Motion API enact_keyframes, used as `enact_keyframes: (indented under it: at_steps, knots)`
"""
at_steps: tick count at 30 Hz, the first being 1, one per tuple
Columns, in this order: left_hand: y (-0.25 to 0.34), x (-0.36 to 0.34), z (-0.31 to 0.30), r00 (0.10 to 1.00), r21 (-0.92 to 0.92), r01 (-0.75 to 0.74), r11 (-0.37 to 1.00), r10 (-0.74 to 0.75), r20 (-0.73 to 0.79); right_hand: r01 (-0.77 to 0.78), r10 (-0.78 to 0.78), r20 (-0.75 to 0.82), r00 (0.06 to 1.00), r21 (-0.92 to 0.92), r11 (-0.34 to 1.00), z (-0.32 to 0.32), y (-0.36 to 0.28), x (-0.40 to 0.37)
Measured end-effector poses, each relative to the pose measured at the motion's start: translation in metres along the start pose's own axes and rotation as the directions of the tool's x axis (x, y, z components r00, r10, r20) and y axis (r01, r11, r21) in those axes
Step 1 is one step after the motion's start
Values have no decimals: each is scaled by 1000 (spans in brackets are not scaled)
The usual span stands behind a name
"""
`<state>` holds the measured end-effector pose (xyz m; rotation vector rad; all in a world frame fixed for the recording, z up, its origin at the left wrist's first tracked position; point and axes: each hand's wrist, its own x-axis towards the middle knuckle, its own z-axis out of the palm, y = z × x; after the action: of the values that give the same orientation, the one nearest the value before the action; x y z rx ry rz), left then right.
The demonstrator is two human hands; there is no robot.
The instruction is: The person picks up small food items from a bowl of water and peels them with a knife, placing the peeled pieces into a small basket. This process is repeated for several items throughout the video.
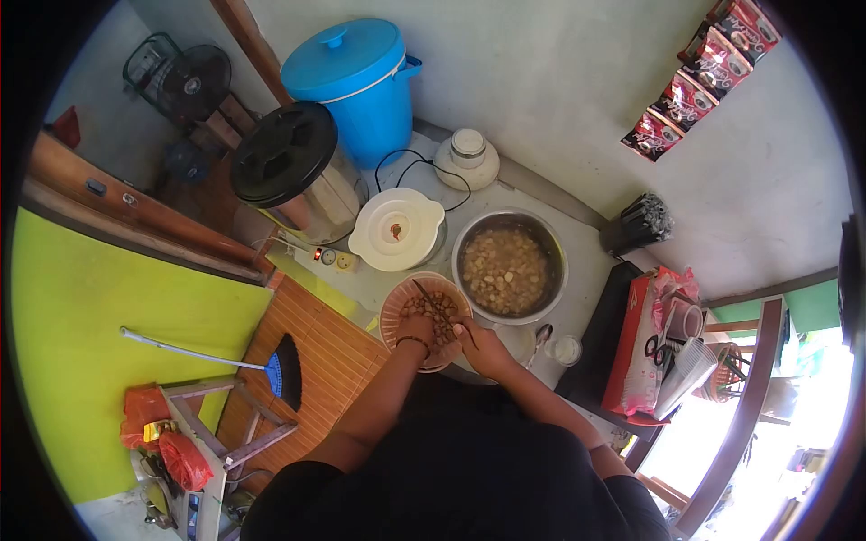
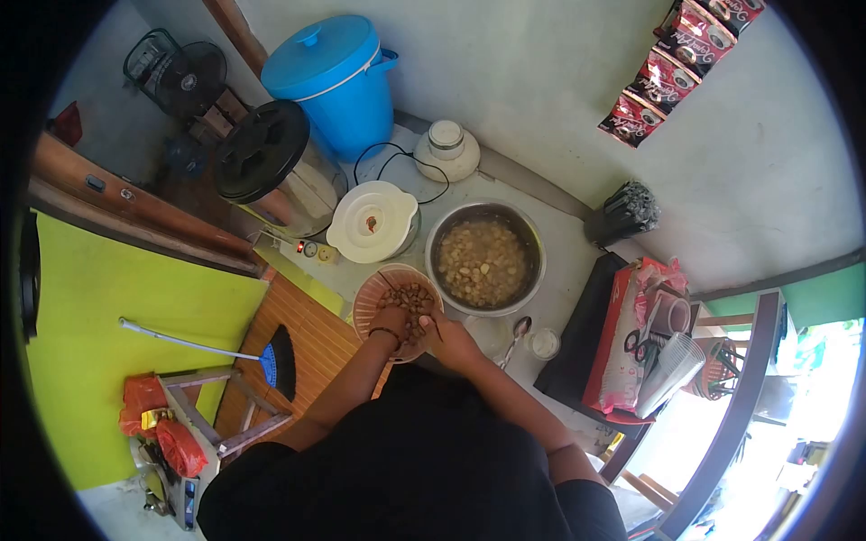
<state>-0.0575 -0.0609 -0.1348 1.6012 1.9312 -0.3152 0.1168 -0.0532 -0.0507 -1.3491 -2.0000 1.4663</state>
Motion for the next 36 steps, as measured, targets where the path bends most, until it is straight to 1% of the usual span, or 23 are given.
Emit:
enact_keyframes:
  at_steps: [1,4,7,10,13,14,15,16,19,22,25,28,31,34,36]
  knots:
    - [3,1,3,999,53,14,999,-11,-47,2,-2,-5,1000,6,1000,0,-1,-1]
    - [3,-1,-9,999,-2,25,1000,-25,25,35,-33,-49,998,23,999,-6,-1,-5]
    - [-7,-7,-15,989,-116,-141,983,134,-61,-15,21,-74,997,80,997,-13,0,-7]
    - [-7,-22,-47,996,-441,-80,894,93,7,-132,143,-59,988,162,978,-26,-7,-12]
    - [-16,-15,-40,981,-722,-185,667,173,-91,-143,157,-58,986,199,970,-31,-1,-12]
    - [-14,-14,-38,969,-853,-216,475,214,-126,-110,126,-69,990,204,973,-32,-1,-12]
    - [-2,-25,-51,954,-939,-232,255,247,-168,-76,95,-81,992,207,975,-32,0,-12]
    - [10,-33,-61,938,-972,-232,22,271,-217,-41,62,-93,994,209,977,-32,-1,-13]
    - [42,-44,-67,913,-931,-343,-126,190,-362,120,-56,-228,972,279,953,-33,-4,-14]
    - [63,-50,-74,894,-906,-402,-132,158,-420,53,-13,-249,968,156,986,-49,-14,-16]
    - [78,-51,-80,897,-904,-414,-107,120,-425,74,-50,-258,965,83,994,-63,-21,-21]
    - [84,-42,-77,862,-882,-449,-143,192,-470,73,-42,-330,943,83,994,-67,-24,-24]
    - [92,-41,-78,847,-874,-486,4,251,-469,36,-60,-418,906,-65,997,-68,-16,-20]
    - [99,-37,-75,875,-917,-390,-81,277,-397,-35,-22,-464,886,-114,993,-70,-11,-12]
    - [104,-36,-73,877,-916,-395,-68,270,-398,-89,148,-431,890,155,984,-68,4,0]
